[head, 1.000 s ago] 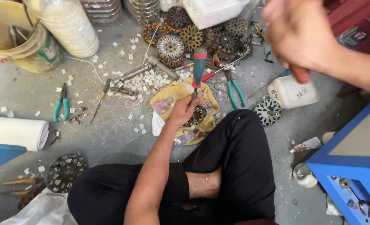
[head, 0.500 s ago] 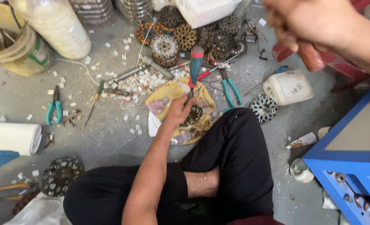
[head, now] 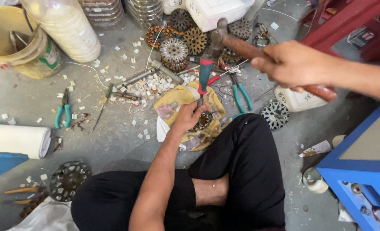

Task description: The person uses a screwdriver, pliers, and a hammer to disassemble and repair a fan motor while sitting on the floor.

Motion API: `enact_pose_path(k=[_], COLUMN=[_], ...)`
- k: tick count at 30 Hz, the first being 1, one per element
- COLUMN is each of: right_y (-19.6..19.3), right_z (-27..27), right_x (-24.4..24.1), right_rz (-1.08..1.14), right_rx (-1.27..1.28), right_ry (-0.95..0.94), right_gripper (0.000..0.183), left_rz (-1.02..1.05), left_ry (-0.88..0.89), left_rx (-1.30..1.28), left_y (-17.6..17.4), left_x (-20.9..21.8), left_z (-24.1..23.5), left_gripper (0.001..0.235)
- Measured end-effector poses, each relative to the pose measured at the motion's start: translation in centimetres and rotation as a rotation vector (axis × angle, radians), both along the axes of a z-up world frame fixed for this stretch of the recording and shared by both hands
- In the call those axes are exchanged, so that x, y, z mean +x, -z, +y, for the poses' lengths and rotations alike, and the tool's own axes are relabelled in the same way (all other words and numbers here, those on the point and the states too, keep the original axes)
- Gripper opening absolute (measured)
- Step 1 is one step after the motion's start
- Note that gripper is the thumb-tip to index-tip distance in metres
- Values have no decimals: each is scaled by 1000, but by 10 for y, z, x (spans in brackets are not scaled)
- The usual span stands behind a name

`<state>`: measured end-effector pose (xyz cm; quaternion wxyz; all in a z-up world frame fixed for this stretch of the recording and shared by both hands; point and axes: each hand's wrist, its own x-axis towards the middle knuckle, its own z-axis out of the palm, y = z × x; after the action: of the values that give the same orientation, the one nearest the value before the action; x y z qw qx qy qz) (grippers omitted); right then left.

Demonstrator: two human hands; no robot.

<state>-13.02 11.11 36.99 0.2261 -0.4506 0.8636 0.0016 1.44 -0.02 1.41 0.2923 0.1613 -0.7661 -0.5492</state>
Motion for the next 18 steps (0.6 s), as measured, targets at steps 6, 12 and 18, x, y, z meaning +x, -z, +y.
enact_pose_path(k=[6,12,18], right_y=[4,55,170], right_z=[-2,7,-28], right_x=[-13,-7,-1], right_rz=[-451,-307,-135], right_rx=[-762,-671,-1036], right_ry=[51,7,-95], right_gripper=[32,27,56], left_rz=[-16,23,82], left_ry=[2,40,200], left_rx=[26,71,228], left_y=[1,3,13], left_x=[6,-2,-1], left_z=[0,2,-8], left_gripper=[33,35,25])
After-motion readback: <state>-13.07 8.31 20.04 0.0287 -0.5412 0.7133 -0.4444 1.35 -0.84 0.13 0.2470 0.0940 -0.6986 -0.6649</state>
